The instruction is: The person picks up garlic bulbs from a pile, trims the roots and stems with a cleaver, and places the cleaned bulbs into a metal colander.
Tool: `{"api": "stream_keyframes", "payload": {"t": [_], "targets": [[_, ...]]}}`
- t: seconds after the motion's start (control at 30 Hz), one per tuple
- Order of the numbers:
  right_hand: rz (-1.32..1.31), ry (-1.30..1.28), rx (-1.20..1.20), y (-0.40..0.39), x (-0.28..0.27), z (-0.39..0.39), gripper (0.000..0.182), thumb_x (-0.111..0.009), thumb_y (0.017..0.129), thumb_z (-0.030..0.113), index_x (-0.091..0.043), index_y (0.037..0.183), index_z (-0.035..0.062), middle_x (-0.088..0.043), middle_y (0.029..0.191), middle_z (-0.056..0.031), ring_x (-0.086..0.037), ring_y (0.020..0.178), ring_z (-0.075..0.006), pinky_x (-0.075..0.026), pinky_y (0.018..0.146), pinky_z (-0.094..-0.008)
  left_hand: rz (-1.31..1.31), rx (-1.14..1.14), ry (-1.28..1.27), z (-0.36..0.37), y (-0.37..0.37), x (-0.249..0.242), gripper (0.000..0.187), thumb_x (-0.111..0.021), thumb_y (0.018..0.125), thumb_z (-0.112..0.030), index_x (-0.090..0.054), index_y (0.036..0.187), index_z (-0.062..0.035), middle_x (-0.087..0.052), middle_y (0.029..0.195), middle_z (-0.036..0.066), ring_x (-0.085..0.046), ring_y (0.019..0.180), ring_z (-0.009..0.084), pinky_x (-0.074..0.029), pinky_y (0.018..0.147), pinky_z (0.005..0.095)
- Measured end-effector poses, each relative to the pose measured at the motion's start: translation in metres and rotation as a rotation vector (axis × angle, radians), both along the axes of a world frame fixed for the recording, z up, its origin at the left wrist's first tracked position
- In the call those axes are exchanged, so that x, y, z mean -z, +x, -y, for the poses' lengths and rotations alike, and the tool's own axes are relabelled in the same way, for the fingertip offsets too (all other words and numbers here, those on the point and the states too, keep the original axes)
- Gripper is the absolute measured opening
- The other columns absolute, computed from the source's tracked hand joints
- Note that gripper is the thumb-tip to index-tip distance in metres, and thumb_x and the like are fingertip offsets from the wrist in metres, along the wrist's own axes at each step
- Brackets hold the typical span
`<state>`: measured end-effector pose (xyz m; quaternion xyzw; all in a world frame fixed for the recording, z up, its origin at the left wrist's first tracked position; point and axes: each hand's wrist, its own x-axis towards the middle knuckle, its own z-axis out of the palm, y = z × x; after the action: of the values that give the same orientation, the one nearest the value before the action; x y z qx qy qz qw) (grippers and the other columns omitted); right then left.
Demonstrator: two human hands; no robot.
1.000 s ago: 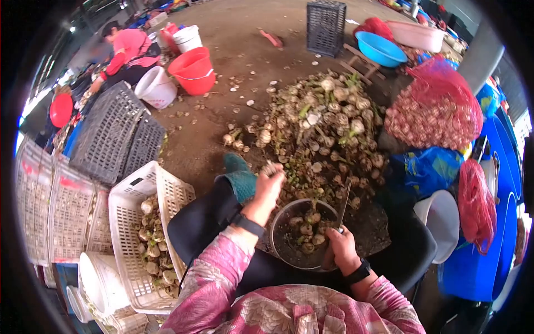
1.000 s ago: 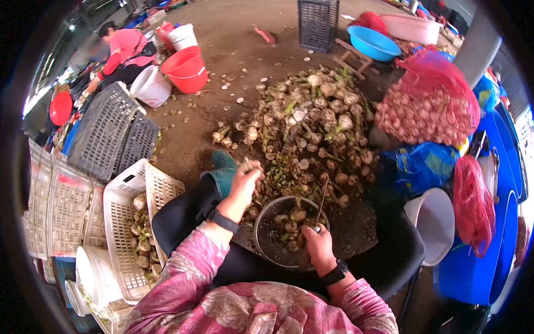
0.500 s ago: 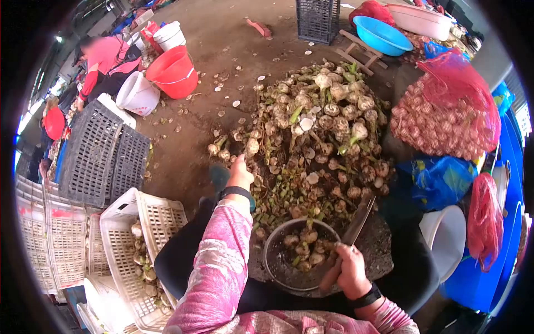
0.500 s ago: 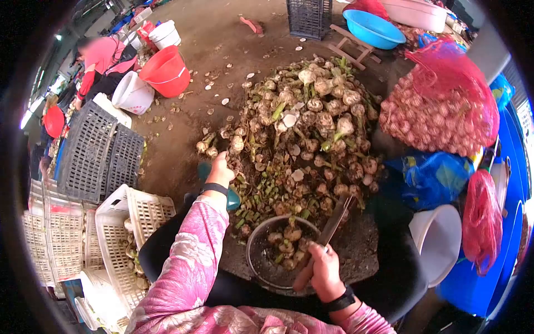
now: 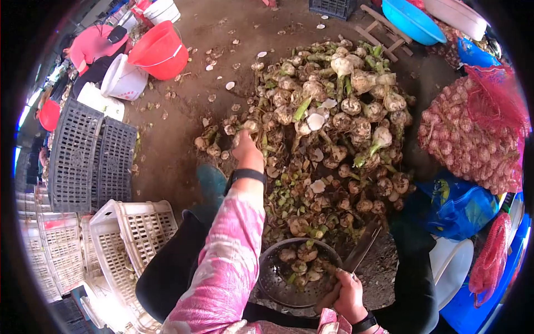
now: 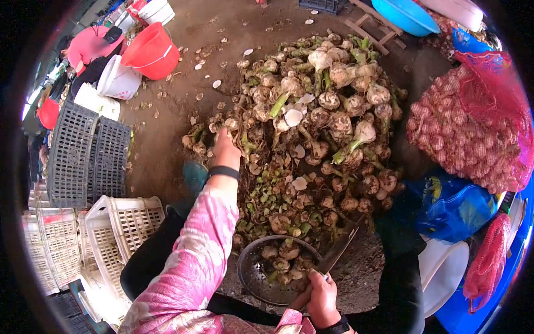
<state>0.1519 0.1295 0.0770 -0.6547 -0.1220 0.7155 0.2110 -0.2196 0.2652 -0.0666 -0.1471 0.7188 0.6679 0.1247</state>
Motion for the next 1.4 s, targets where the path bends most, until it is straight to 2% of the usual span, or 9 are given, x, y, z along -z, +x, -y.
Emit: {"api": "stream_keyframes", "payload": {"t": [0.07,0.4,0.5,0.8,0.93,1.0,1.13,1.23,1.4], "targets": [[-0.042,0.013,0.011,-0.007,-0.015,-0.004,0.009,-0.052,0.08,0.014,-0.052,0.081,0.005,-0.051,0.067,-0.0052,-0.05,0.056,-0.0179,-0.043,0.051,-0.0298,-0.094,-0.16,0.258,0.005,0.015,-0.035,0.053,-0.069,0.064,0.001,-0.044,0.11,0.0034,-0.058,0.097,0.011,-0.057,0.084,0.0191,-0.047,0.074,0.0295],[-0.203,0.573,-0.059,0.017,-0.05,-0.002,0.023,-0.059,0.08,0.016,-0.054,0.098,0.0029,-0.056,0.081,0.0013,-0.049,0.07,-0.006,-0.041,0.062,-0.0215,-0.708,1.641,0.193,0.129,0.17,-0.254,0.061,-0.07,0.057,-0.001,-0.043,0.111,-0.0048,-0.053,0.099,0.009,-0.055,0.091,0.0205,-0.044,0.081,0.0299],[-0.25,0.615,-0.264,0.025,-0.091,-0.002,0.031,-0.064,0.078,0.016,-0.055,0.103,0.0005,-0.058,0.085,-0.0001,-0.052,0.074,-0.0066,-0.043,0.066,-0.0234,-0.898,1.699,0.094,0.171,0.207,-0.264,0.069,-0.074,0.054,-0.009,-0.043,0.115,-0.0043,-0.052,0.105,0.014,-0.053,0.096,0.0311,-0.044,0.083,0.0361],[-0.487,0.693,-0.235,0.007,-0.118,0.048,0.021,-0.065,0.079,0.017,-0.054,0.092,0.0033,-0.056,0.08,0.0011,-0.05,0.073,-0.0055,-0.043,0.066,-0.022,-0.412,1.495,0.436,0.245,0.24,-0.242,0.072,-0.074,0.065,-0.018,-0.033,0.122,-0.0014,-0.05,0.113,0.012,-0.05,0.104,0.0177,-0.038,0.091,0.0308],[0.026,1.002,-0.499,0.007,-0.105,0.048,0.02,-0.064,0.079,0.018,-0.054,0.081,0.0006,-0.054,0.065,-0.006,-0.051,0.058,-0.0137,-0.042,0.054,-0.026,-0.752,1.478,0.214,0.253,0.213,-0.256,0.046,-0.07,0.063,-0.011,-0.052,0.105,-0.0022,-0.059,0.101,0.006,-0.054,0.097,0.0171,-0.032,0.096,0.0323],[0.522,1.203,-0.739,0.014,-0.101,0.037,0.022,-0.066,0.072,0.017,-0.051,0.074,0.0018,-0.055,0.063,-0.0132,-0.055,0.055,-0.0269,-0.044,0.051,-0.0318,-0.361,1.314,0.38,0.262,0.209,-0.258,0.04,-0.068,0.062,-0.009,-0.056,0.1,-0.0028,-0.06,0.098,0.005,-0.054,0.095,0.0174,-0.029,0.097,0.033],[0.607,1.489,-1.027,0.011,-0.085,0.054,0.026,-0.068,0.06,0.02,-0.052,0.074,0.0056,-0.056,0.064,-0.0106,-0.058,0.058,-0.0276,-0.047,0.054,-0.0367,-0.647,1.394,0.253,0.27,0.192,-0.24,0.042,-0.066,0.067,-0.01,-0.053,0.106,-0.0027,-0.055,0.108,0.008,-0.054,0.096,0.0222,-0.032,0.096,0.035],[0.534,1.624,-1.148,-0.004,-0.09,0.066,0.032,-0.07,0.055,0.026,-0.052,0.073,0.0073,-0.055,0.064,-0.0082,-0.057,0.058,-0.0255,-0.046,0.054,-0.0354,1.41,0.884,1.118,0.263,0.182,-0.207,0.038,-0.046,0.086,-0.033,-0.052,0.108,-0.0031,-0.058,0.103,0.013,-0.057,0.092,0.0265,-0.043,0.087,0.0417],[0.399,1.639,-1.215,-0.017,-0.084,0.059,0.035,-0.07,0.051,0.027,-0.051,0.074,0.0082,-0.055,0.065,-0.0086,-0.057,0.059,-0.0264,-0.046,0.054,-0.0364,1.466,0.771,1.197,0.271,0.181,-0.2,0.046,-0.034,0.089,-0.04,-0.052,0.108,-0.0024,-0.058,0.103,0.016,-0.055,0.097,0.0316,-0.04,0.09,0.0449]]}}
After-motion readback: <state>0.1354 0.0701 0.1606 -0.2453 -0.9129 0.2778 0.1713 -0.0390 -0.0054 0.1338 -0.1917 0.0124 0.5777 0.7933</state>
